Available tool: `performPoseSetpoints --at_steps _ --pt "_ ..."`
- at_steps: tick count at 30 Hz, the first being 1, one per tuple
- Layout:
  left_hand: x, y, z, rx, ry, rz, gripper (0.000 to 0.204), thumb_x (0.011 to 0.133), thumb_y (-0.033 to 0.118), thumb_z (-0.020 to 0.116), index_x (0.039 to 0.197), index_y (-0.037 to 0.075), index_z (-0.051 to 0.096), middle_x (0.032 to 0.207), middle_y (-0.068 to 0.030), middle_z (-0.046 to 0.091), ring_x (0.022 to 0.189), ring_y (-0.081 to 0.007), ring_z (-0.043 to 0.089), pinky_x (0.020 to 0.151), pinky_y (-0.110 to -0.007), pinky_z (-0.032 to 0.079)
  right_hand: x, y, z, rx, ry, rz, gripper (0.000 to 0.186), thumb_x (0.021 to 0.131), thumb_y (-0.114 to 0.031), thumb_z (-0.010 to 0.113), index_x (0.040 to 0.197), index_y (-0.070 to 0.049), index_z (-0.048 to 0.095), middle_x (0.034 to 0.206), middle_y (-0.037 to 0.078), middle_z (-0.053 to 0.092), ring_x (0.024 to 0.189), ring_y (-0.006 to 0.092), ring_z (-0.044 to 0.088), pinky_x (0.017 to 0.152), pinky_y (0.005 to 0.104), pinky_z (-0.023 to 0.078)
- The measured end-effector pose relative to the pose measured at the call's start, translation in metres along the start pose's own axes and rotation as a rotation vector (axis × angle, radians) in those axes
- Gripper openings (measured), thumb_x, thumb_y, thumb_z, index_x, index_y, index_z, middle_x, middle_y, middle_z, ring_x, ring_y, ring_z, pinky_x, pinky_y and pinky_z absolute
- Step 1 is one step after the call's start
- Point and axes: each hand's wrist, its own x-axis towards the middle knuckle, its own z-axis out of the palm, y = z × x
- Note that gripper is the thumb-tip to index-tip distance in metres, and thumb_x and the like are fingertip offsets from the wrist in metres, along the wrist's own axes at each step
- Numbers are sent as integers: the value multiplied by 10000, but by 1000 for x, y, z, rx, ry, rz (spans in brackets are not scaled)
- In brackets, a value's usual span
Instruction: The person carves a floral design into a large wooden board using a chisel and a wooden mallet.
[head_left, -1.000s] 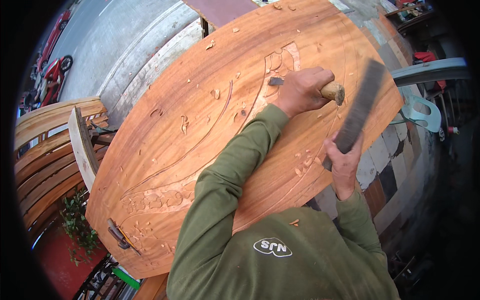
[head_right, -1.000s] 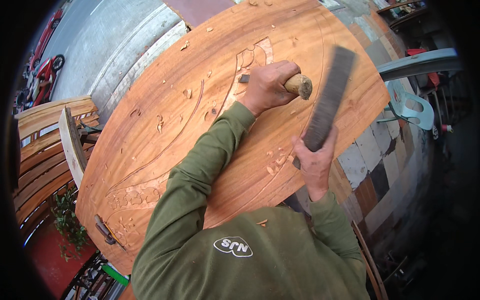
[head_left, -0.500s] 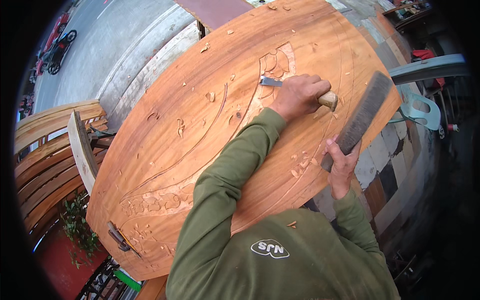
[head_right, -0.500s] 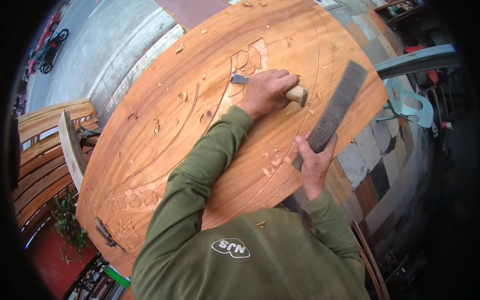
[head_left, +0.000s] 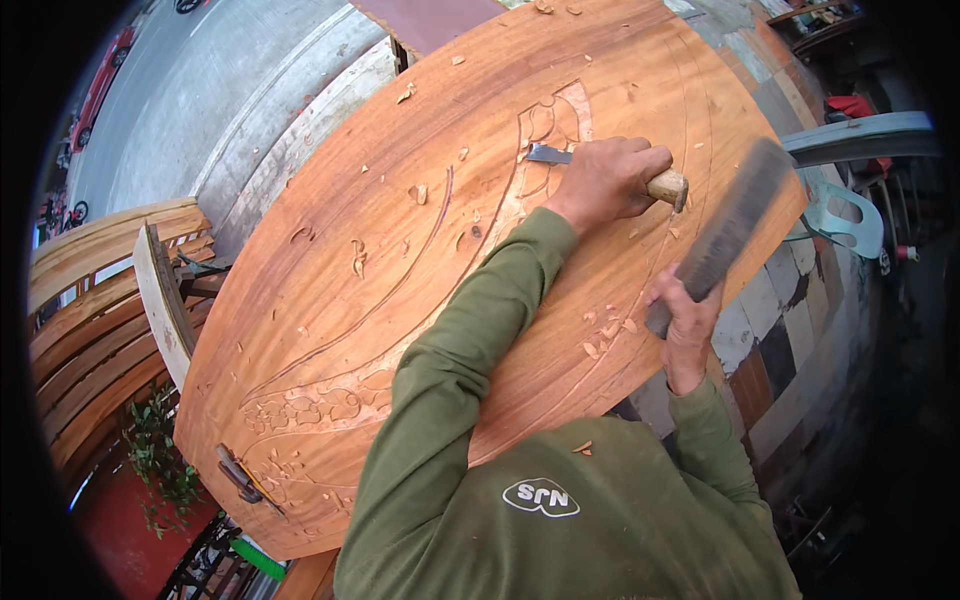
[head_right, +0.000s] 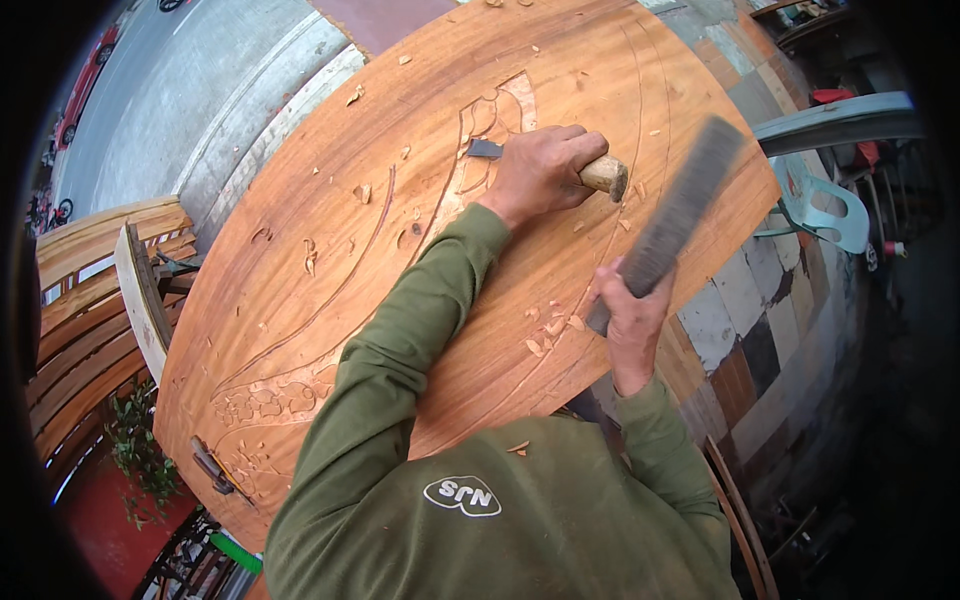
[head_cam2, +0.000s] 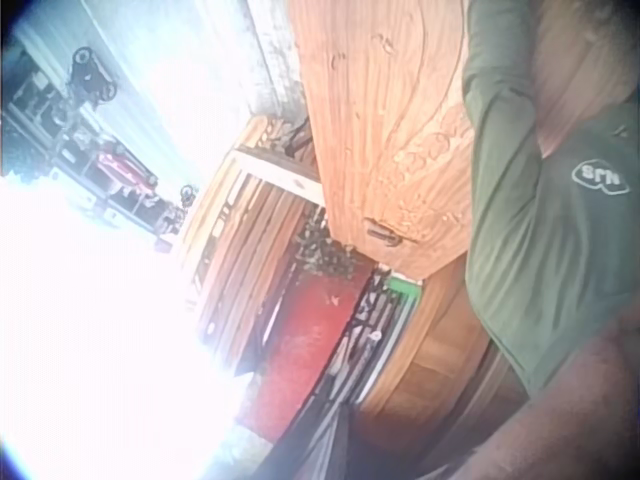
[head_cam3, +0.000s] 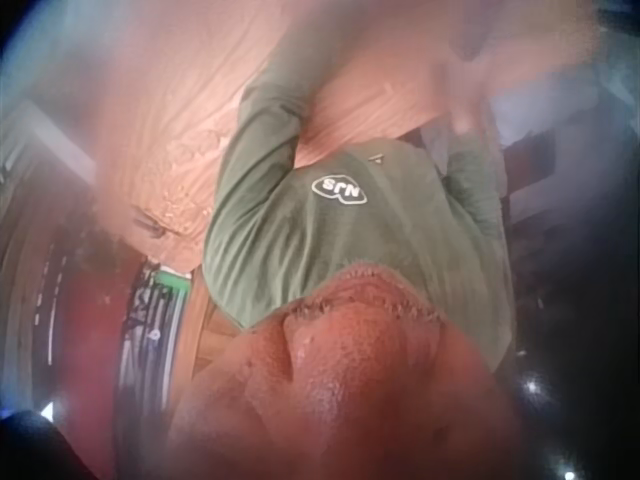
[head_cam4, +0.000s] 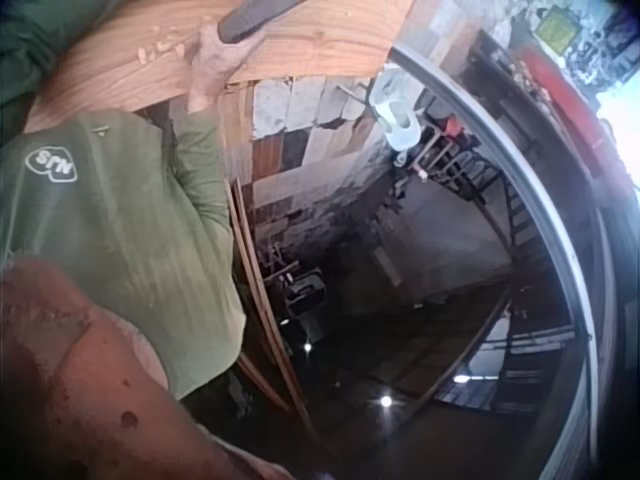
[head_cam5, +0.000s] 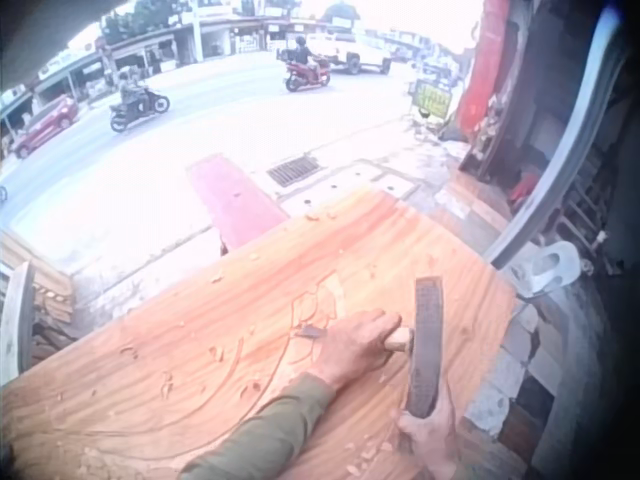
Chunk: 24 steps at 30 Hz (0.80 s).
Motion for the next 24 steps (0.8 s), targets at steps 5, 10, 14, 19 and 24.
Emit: performPoseSetpoints --at_steps 5,10,14,19,24 --pt "5 -6 0 9 65 -52 228 820 251 828 877 167 623 774 -41 633 687 -286 677 553 -423 519 6 8 -1 -117 -161 47 390 921 -56 771 1216 -36 517 998 47 584 801 129 610 743 302 539" --pt "4 -12 9 90 62 -67 186 823 212 812 884 161 644 787 -38 644 710 -283 688 565 -417 526 5 13 11 -53 -100 99 431 919 -55 779 1246 -33 499 1017 58 585 807 135 610 752 311 541" --pt "5 -13 6 81 36 -66 175 819 199 807 888 161 651 789 -36 646 716 -279 689 568 -416 527 15 11 5 -188 -201 141 382 924 -66 780 1175 -48 493 1000 60 589 799 127 621 691 311 552" --pt "4 -11 -7 116 98 2 151 824 200 758 893 167 628 757 -41 581 670 -274 636 554 -421 499 15 7 8 -73 -278 189 398 909 -65 786 1182 -56 496 943 32 595 742 133 616 696 298 543" --pt "-35 61 -62 401 -25 165 126 860 193 746 947 173 657 737 -8 500 620 -184 569 534 -357 464 47 7 -20 -67 -180 38 422 898 -76 793 1201 -54 500 962 37 599 751 130 622 693 299 549"
